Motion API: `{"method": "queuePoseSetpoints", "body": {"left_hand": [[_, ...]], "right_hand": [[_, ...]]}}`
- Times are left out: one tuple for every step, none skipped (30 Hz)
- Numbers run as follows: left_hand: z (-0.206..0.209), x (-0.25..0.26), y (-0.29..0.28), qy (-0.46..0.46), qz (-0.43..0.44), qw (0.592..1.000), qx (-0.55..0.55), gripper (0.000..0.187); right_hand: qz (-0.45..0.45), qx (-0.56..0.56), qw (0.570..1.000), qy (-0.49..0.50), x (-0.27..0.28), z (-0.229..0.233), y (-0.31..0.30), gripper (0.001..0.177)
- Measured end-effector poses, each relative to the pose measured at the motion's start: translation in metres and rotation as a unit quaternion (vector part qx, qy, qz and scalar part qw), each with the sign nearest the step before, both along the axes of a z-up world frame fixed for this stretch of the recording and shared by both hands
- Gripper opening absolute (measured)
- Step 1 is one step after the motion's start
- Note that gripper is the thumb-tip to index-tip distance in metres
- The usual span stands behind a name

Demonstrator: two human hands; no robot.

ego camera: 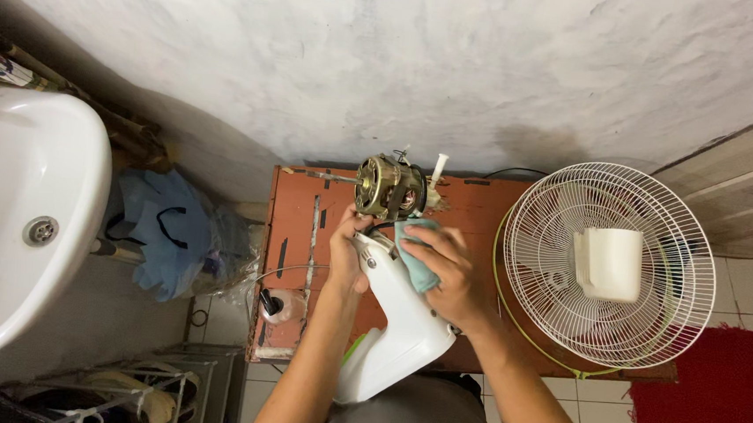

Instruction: The person cleans disassembled parts of a handheld fan using a spray bottle and a cloth. They spray and wipe the motor housing and a white plastic fan blade hub, then place the cleaned parts on the workbench.

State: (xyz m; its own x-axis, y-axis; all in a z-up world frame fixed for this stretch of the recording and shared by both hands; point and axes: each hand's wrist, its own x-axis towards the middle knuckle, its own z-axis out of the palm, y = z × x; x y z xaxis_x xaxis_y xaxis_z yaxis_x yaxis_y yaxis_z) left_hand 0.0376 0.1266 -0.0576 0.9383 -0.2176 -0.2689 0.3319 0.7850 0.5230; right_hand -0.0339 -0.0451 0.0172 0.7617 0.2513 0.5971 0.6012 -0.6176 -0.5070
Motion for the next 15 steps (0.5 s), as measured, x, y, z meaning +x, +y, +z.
{"method": "queuePoseSetpoints", "body": {"left_hand": [[0.000,0.001,0.000,-0.007,-0.002,1.000,-0.007,0.028],[-0.002,0.000,0.000,-0.011,-0.002,1.000,-0.013,0.027],[-0.003,-0.001,0.000,-0.015,-0.003,1.000,-0.019,0.026],[-0.004,-0.001,-0.001,0.004,0.004,1.000,-0.022,0.027],[-0.004,-0.002,-0.003,0.023,0.011,0.999,-0.025,0.027],[-0.005,-0.001,-0.005,0.042,0.018,0.999,-0.030,0.027],[-0.004,-0.001,-0.008,0.030,0.015,0.999,-0.018,0.027],[-0.004,-0.003,-0.006,0.020,0.017,1.000,-0.005,0.028],[-0.003,-0.005,-0.005,0.010,0.019,1.000,0.008,0.029],[-0.002,-0.007,-0.003,0.006,0.015,1.000,0.017,0.027],[0.000,-0.010,-0.001,0.003,0.011,1.000,0.026,0.025],[0.003,-0.010,-0.001,-0.002,0.007,0.999,0.035,0.023],[0.005,-0.008,-0.002,0.004,0.003,0.999,0.035,0.025],[0.006,-0.010,-0.002,0.012,0.001,0.999,0.036,0.026],[0.007,-0.012,-0.002,0.021,-0.002,0.999,0.037,0.028]], "right_hand": [[0.007,-0.022,1.000,-0.016,0.001,0.003,-0.003,0.044],[0.016,-0.044,0.998,-0.030,0.003,0.004,-0.004,0.043],[0.024,-0.066,0.997,-0.043,0.006,0.005,-0.004,0.042],[0.040,-0.095,0.994,-0.043,0.009,0.004,-0.004,0.042],[0.056,-0.123,0.990,-0.043,0.015,0.001,-0.003,0.043],[0.070,-0.153,0.985,-0.043,0.020,-0.001,-0.003,0.043],[0.069,-0.163,0.982,-0.060,0.025,-0.003,-0.007,0.042],[0.072,-0.172,0.980,-0.076,0.029,-0.005,-0.009,0.040],[0.075,-0.180,0.976,-0.093,0.029,-0.006,-0.013,0.039],[0.063,-0.190,0.976,-0.083,0.029,-0.007,-0.017,0.040],[0.050,-0.200,0.976,-0.073,0.026,-0.006,-0.022,0.041],[0.037,-0.210,0.975,-0.064,0.025,-0.004,-0.028,0.042],[0.029,-0.193,0.978,-0.079,0.024,-0.001,-0.031,0.041],[0.024,-0.174,0.980,-0.091,0.021,0.001,-0.032,0.041],[0.018,-0.156,0.982,-0.102,0.018,0.003,-0.032,0.040]]}}
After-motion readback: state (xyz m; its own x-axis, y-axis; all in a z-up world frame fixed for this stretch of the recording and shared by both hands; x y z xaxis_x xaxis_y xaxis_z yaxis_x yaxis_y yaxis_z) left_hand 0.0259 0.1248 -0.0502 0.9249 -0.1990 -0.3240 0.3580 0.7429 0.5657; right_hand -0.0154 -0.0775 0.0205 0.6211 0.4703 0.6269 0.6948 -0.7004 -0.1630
